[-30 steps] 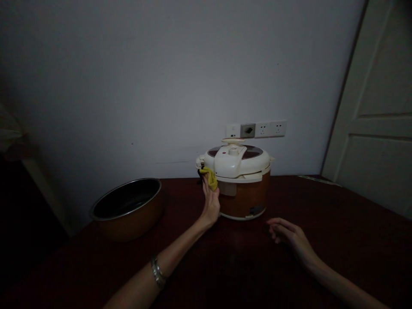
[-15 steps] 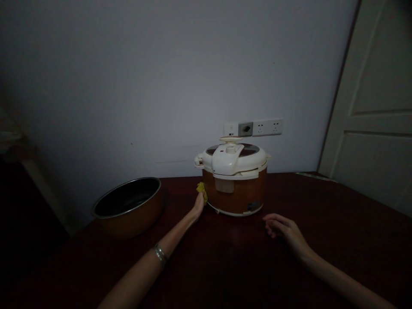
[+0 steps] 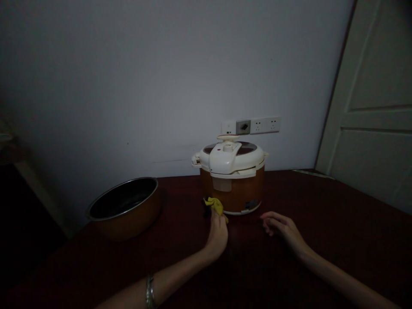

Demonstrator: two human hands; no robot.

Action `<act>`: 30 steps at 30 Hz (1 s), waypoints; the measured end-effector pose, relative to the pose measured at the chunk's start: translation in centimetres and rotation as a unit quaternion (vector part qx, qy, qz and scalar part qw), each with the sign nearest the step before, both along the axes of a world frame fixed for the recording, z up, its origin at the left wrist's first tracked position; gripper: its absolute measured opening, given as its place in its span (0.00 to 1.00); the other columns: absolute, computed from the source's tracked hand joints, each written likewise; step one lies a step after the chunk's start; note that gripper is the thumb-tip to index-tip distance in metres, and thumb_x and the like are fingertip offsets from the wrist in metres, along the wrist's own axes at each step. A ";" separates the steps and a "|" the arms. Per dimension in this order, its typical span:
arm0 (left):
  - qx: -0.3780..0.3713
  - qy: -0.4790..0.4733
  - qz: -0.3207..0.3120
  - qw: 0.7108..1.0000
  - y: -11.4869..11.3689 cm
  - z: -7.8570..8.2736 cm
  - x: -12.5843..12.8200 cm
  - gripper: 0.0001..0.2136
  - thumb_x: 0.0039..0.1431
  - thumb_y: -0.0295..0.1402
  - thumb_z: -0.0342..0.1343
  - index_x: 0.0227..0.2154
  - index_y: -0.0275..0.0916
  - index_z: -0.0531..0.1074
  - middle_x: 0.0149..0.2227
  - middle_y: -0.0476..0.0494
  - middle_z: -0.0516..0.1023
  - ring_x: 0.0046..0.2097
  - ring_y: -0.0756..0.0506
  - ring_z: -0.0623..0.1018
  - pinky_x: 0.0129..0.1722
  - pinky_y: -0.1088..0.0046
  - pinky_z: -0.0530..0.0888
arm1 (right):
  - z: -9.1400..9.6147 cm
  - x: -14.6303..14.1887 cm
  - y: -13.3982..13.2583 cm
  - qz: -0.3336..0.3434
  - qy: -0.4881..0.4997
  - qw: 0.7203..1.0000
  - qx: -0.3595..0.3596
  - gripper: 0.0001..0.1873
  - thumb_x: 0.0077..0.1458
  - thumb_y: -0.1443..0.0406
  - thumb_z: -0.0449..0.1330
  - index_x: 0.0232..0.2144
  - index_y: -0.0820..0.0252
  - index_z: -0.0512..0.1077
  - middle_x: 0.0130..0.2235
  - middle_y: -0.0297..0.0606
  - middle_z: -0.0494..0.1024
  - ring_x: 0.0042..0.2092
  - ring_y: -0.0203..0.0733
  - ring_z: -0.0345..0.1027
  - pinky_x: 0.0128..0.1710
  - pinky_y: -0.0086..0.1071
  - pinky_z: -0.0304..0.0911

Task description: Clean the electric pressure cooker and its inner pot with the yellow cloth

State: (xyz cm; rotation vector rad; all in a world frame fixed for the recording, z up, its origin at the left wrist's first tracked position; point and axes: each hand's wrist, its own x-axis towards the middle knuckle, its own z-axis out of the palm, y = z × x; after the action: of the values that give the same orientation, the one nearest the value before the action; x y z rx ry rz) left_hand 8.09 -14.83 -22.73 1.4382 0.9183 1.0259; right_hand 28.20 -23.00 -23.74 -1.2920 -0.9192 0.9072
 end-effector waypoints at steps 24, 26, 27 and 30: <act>0.039 0.033 -0.345 0.937 -4.0 4.1 5.9 0.17 0.54 0.35 0.44 0.40 0.36 0.75 0.37 0.42 0.79 0.38 0.42 0.76 0.38 0.67 0.71 | 5.5 3.7 -3.1 0.225 -0.184 0.957 -0.016 0.18 0.44 0.60 0.64 0.40 0.59 0.76 0.41 0.40 0.78 0.43 0.47 0.71 0.44 0.38 0.64; 0.096 0.112 -0.363 0.920 -3.2 5.9 5.2 0.14 0.50 0.32 0.48 0.35 0.36 0.77 0.32 0.42 0.80 0.33 0.43 0.76 0.34 0.68 0.71 | 5.5 4.6 -2.7 0.215 -0.220 0.951 -0.043 0.13 0.45 0.59 0.64 0.32 0.61 0.78 0.33 0.38 0.79 0.34 0.43 0.71 0.37 0.34 0.64; 0.138 0.146 -0.368 0.908 -2.7 7.0 4.6 0.12 0.47 0.31 0.52 0.33 0.36 0.78 0.31 0.42 0.80 0.33 0.43 0.76 0.34 0.68 0.71 | 5.4 5.2 -2.3 0.202 -0.222 0.953 -0.050 0.13 0.44 0.58 0.64 0.29 0.62 0.78 0.30 0.37 0.79 0.31 0.41 0.70 0.34 0.33 0.64; 0.171 0.176 -0.333 0.910 -1.1 11.1 2.3 0.12 0.47 0.30 0.53 0.33 0.35 0.78 0.30 0.39 0.80 0.30 0.43 0.77 0.31 0.68 0.71 | 5.2 7.8 -0.8 0.145 -0.157 0.974 -0.077 0.14 0.43 0.59 0.65 0.30 0.64 0.77 0.29 0.38 0.79 0.30 0.41 0.70 0.31 0.31 0.63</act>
State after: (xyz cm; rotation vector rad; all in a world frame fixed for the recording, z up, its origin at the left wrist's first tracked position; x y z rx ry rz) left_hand 10.39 -15.97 -11.68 2.0848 0.4229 0.4211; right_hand 35.97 -23.84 -18.52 -1.4861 -1.3329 1.0336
